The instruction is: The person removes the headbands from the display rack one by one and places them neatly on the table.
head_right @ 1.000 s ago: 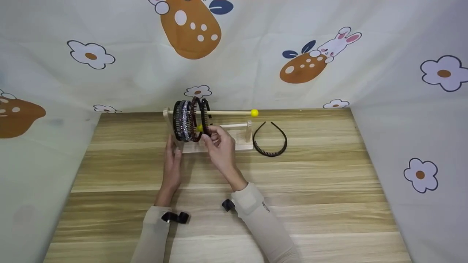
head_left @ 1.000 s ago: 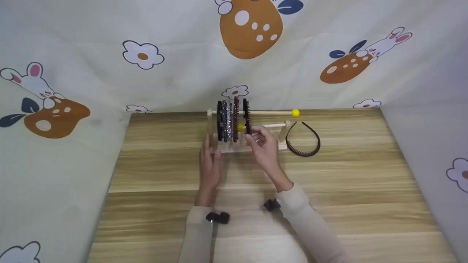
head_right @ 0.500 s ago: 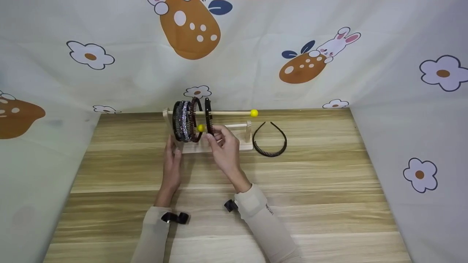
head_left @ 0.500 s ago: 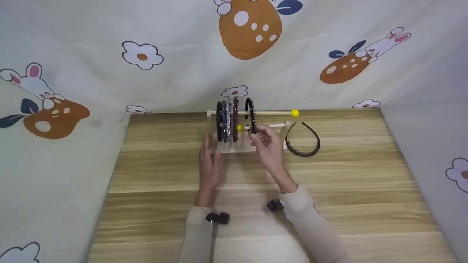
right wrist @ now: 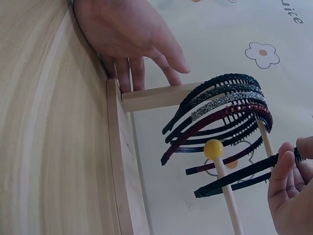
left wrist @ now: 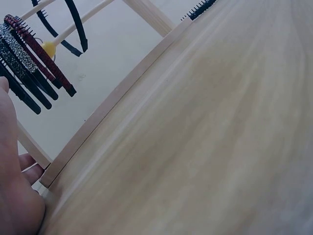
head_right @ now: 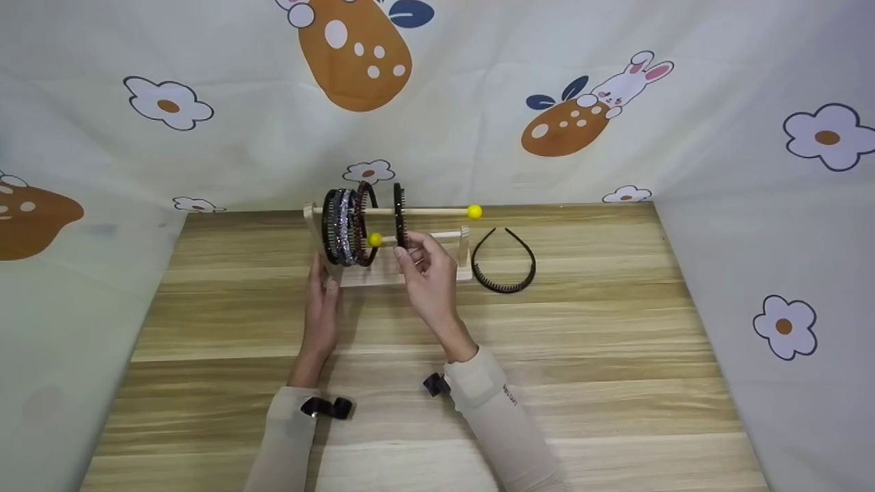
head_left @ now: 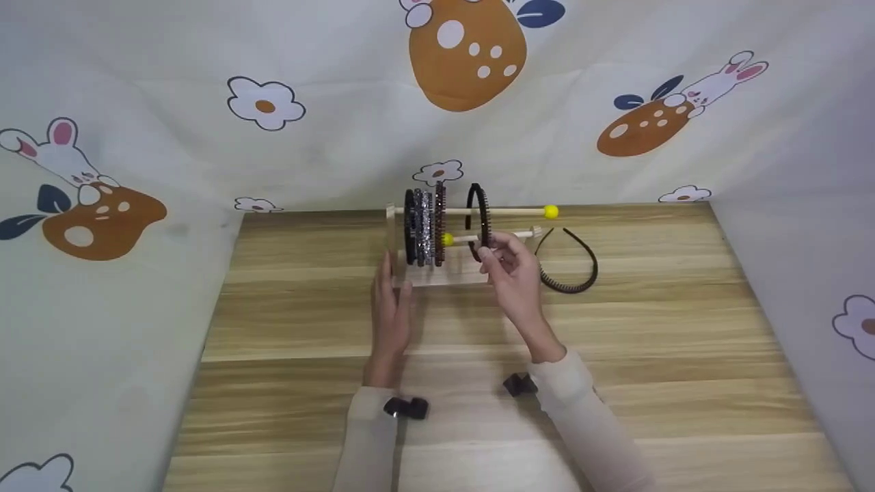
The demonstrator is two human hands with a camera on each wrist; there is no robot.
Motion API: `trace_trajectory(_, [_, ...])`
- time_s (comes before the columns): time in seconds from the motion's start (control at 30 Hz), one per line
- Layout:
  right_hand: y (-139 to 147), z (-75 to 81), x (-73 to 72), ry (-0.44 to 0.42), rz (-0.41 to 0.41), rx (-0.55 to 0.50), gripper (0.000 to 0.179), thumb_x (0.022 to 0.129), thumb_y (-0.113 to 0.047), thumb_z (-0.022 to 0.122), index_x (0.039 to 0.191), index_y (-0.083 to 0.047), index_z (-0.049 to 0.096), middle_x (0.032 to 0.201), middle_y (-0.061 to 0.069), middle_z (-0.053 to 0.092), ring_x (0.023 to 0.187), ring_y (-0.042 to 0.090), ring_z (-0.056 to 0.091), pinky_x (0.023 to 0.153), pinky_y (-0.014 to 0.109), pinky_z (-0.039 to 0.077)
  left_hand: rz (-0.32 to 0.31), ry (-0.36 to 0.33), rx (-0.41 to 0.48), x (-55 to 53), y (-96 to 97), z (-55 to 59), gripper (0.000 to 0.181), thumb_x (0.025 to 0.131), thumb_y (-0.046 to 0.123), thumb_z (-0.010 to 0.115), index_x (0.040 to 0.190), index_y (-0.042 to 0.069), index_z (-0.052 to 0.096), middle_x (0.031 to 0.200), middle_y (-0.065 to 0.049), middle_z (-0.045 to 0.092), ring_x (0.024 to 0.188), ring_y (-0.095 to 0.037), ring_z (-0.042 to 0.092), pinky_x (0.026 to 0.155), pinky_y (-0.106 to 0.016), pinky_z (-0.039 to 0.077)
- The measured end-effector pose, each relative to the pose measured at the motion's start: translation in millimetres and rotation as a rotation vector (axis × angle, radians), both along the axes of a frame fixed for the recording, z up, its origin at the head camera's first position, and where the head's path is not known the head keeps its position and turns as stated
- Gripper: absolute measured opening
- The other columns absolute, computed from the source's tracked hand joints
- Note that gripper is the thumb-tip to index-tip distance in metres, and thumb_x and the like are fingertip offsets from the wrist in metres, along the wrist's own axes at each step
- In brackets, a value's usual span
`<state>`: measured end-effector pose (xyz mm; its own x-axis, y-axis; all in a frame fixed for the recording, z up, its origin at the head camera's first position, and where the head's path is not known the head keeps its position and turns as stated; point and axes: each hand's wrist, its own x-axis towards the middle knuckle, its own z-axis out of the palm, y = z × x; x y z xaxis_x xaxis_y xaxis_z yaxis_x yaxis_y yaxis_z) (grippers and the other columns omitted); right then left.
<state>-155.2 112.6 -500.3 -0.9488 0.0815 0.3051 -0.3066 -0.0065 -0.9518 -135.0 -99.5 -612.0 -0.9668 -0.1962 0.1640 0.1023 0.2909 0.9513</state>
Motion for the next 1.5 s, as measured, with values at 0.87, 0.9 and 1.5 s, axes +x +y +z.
trace_trajectory(0.87, [1,12.5,6.0,0.061,0.037,-0.038,0.019,0.104,0.010,0.067,0.119,0.022,0.064,0.092,0.011,0.072,0.069,0.009,0.062,0.057,0.019,0.051,0.010,-0.030,-0.013,1.1,-6.8,-1.3,0.069,0.116,0.030,0.049,0.178,0.016,0.022,0.182,-0.019,0.023,0.163,-0.045,0.028,0.129,-0.075,0.024])
trace_trajectory(0.9, [2,13.0,6.3,0.065,0.037,-0.039,0.019,0.104,0.011,0.067,0.119,0.022,0.064,0.092,0.011,0.073,0.069,0.009,0.062,0.057,0.019,0.051,0.008,-0.034,-0.014,1.1,-6.6,-1.3,0.069,0.116,0.030,0.049,0.178,0.016,0.022,0.182,-0.020,0.023,0.163,-0.045,0.028,0.129,-0.075,0.024])
trace_trajectory(1.5, [14,23.3,10.4,0.093,0.010,-0.057,0.023,0.103,0.010,0.067,0.122,0.023,0.064,0.095,-0.002,0.078,0.067,0.009,0.059,0.056,0.019,0.051,0.008,-0.069,-0.022,-0.6,-0.9,-0.9,0.069,0.117,0.031,0.049,0.179,0.021,0.022,0.181,-0.018,0.024,0.156,-0.049,0.039,0.123,-0.079,0.031])
